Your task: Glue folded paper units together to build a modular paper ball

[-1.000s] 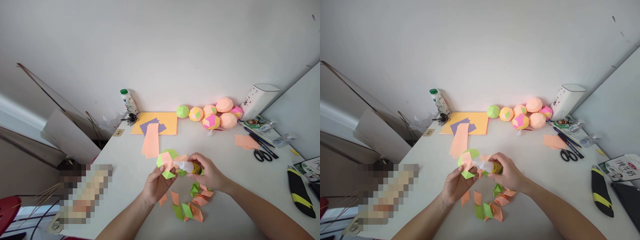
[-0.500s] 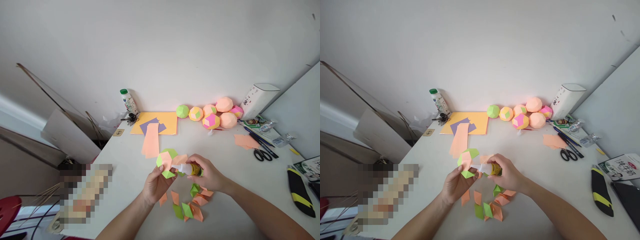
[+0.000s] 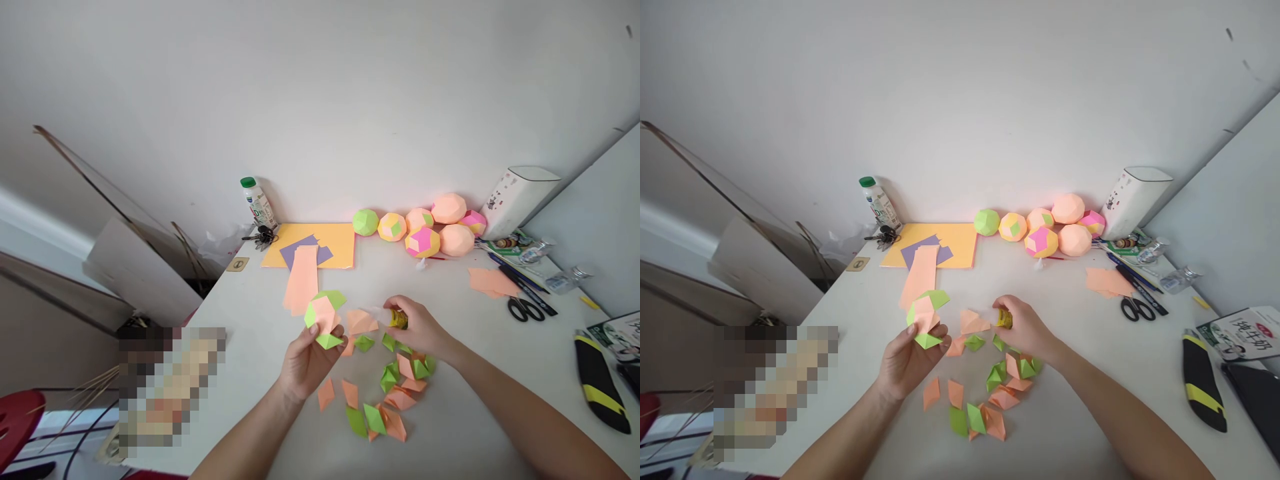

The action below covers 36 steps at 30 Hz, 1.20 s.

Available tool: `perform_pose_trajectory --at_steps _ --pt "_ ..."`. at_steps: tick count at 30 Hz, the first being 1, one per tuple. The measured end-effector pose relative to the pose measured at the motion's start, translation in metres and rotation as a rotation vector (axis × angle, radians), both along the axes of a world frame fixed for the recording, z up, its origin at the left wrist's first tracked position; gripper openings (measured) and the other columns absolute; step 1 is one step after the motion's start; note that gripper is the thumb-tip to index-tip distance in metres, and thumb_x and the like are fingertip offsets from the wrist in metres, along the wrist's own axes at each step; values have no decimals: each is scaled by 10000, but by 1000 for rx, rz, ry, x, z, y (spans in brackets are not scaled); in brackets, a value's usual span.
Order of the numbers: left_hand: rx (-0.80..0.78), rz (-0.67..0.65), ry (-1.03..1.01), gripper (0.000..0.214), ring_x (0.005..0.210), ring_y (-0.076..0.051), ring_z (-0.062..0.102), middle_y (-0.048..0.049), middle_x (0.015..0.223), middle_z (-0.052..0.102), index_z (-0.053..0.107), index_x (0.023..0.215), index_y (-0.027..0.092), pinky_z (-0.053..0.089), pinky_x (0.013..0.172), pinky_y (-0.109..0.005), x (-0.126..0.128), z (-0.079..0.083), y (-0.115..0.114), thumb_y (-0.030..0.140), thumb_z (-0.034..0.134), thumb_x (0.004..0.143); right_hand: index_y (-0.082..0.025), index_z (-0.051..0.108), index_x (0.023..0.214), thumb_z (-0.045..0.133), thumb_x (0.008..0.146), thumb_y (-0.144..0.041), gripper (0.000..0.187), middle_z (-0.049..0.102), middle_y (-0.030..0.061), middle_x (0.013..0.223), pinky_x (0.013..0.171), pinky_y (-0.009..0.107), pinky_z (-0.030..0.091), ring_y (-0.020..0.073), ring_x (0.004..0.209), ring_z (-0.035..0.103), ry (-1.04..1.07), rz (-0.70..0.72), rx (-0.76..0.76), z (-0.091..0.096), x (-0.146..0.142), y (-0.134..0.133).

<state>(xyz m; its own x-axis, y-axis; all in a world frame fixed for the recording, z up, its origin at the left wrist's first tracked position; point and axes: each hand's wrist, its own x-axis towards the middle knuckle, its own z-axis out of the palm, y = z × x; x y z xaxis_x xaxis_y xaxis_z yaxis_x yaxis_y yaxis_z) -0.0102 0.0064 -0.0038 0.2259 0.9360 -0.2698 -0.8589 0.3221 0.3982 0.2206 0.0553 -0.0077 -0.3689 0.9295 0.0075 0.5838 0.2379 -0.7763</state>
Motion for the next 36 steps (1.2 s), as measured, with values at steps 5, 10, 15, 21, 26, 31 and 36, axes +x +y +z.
perform_pose_trajectory --at_steps 5,10,15,21,26,31,36 --pt "2 8 -10 203 685 -127 519 9 658 512 542 587 153 471 685 -295 0 1 2 185 722 677 -188 547 959 570 685 -124 282 586 69 1010 753 342 471 221 917 568 -175 6 -27 -17 8 10" --pt "-11 1 -4 213 681 -125 520 13 651 511 545 572 149 476 693 -297 1 1 1 185 736 659 -173 562 982 547 684 -45 324 605 93 986 805 374 471 252 977 549 -308 100 134 -24 8 11" --pt "-9 3 -5 206 689 -130 528 12 657 514 545 587 145 478 688 -297 1 -1 2 176 735 661 -160 572 1021 552 725 -46 318 607 116 1017 848 429 458 280 1014 534 -339 127 166 -24 6 9" --pt "-14 -5 -11 192 692 -127 527 13 663 517 552 603 142 479 701 -299 0 -4 1 174 728 672 -133 577 1007 551 765 -67 253 573 140 1034 828 428 478 278 1015 528 -394 124 409 -22 -4 -2" --pt "-2 -11 -9 185 699 -130 526 9 671 520 559 603 138 478 706 -306 0 -3 1 179 721 682 -152 597 856 477 832 -48 161 571 89 917 852 384 455 221 953 515 -275 236 672 -18 -22 -20" --pt "10 -13 -15 190 695 -128 523 11 666 515 554 595 139 475 697 -303 0 -3 2 173 716 688 -172 617 897 481 846 -56 186 569 75 931 844 383 446 200 916 495 -371 455 677 -31 -33 -33" --pt "-3 -11 -2 191 694 -131 524 9 665 520 557 591 140 477 699 -307 0 -4 3 178 719 686 -163 614 931 495 830 -48 194 560 83 946 876 398 430 204 922 478 -467 480 665 -43 -32 -34"
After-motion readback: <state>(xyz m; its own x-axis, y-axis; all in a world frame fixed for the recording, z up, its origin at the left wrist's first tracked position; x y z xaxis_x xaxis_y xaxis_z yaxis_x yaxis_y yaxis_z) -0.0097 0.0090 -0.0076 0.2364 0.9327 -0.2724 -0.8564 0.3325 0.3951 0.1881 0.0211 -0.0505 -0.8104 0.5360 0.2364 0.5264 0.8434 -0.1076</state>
